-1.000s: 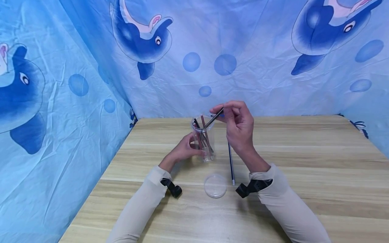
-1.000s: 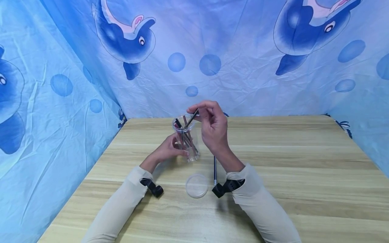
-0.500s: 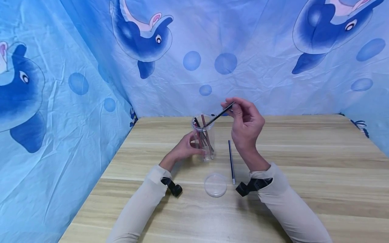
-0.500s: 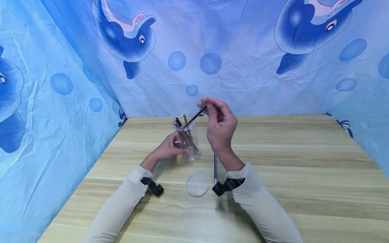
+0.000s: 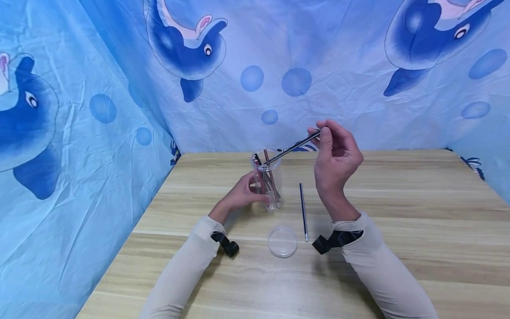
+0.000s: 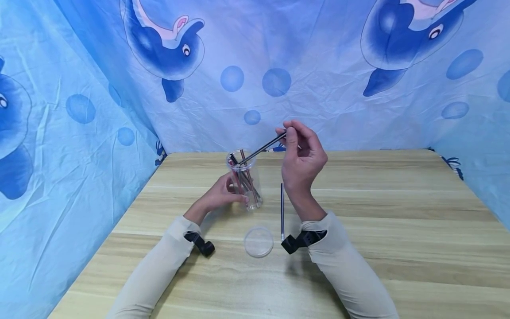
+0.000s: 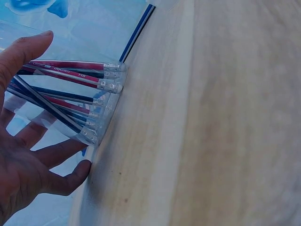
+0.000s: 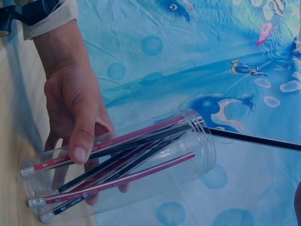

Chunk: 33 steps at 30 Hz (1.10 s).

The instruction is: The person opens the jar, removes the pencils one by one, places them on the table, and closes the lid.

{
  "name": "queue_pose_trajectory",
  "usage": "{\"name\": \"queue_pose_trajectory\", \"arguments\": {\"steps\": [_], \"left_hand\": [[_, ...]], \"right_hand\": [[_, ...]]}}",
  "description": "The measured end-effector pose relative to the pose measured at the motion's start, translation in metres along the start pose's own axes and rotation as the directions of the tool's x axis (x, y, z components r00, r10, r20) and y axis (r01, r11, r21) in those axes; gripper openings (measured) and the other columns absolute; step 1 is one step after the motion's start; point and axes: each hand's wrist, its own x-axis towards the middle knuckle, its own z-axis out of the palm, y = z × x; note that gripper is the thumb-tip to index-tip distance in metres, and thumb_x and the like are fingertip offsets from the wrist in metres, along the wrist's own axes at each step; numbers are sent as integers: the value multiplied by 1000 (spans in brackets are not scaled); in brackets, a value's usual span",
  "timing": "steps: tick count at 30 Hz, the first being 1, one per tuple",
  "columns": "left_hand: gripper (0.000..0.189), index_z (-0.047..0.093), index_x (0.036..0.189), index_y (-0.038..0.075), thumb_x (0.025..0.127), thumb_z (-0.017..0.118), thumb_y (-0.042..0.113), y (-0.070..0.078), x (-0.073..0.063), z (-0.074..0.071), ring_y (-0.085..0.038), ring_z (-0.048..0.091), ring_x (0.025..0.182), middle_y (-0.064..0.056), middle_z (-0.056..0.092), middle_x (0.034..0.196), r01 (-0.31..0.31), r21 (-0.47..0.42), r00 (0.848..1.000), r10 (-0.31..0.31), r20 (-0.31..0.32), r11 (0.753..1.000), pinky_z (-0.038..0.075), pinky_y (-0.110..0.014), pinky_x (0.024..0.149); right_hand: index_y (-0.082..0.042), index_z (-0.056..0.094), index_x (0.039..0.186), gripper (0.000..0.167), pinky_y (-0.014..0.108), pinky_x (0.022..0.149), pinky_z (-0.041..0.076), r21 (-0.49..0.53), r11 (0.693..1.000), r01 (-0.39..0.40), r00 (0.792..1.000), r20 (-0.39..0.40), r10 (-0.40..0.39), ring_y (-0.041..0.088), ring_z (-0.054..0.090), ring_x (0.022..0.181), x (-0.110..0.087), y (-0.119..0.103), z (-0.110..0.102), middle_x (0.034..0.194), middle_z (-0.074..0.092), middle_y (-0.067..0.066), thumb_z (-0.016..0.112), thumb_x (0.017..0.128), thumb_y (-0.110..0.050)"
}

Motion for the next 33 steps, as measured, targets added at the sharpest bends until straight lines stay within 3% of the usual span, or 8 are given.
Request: {"name": "queue_pose_trajectory", "arguments": {"steps": [7,14,19,25,33], "left_hand": [[99,33,155,27,75,86,5,1,-1,0,-31,58,121,-10,54,139,-12,16,1000,12,-10,1000,51,-43,98],[92,38,153,22,75,86,7,0,1,1,-30,58,120,-10,54,137,-26,13,1000,26,12,1000,51,-41,98],[95,37,153,22,75,87,5,0,-2,0,-30,59,119,-10,55,137,-10,10,1000,10,-4,1000,50,-42,99],[91,40,151,20,75,86,5,1,-3,0,-31,59,118,-9,55,137,-19,-1,1000,19,4,1000,51,-41,98],[87,43,149,16,74,86,3,-1,-3,-1,-33,59,118,-11,56,136,-8,-1,1000,8,-2,1000,51,-42,98]], "right_hand": [[4,60,114,16,36,68,61,-33,999,-16,998,-63,14,31,72,80,0,4,-2,99,67,22,58,98,2],[7,62,106,11,37,69,61,-43,999,3,993,-114,-8,30,73,77,-2,6,-3,98,69,25,60,97,2],[10,64,106,14,36,68,61,-33,999,-16,994,-109,12,30,73,77,-7,8,0,98,71,25,61,97,1],[9,65,107,14,36,70,61,-25,996,-90,991,-97,88,28,73,79,-12,14,0,99,71,23,61,97,0],[2,69,109,15,35,72,61,-20,977,-212,972,-105,209,27,73,79,-17,20,-2,99,71,23,66,95,-3]]}}
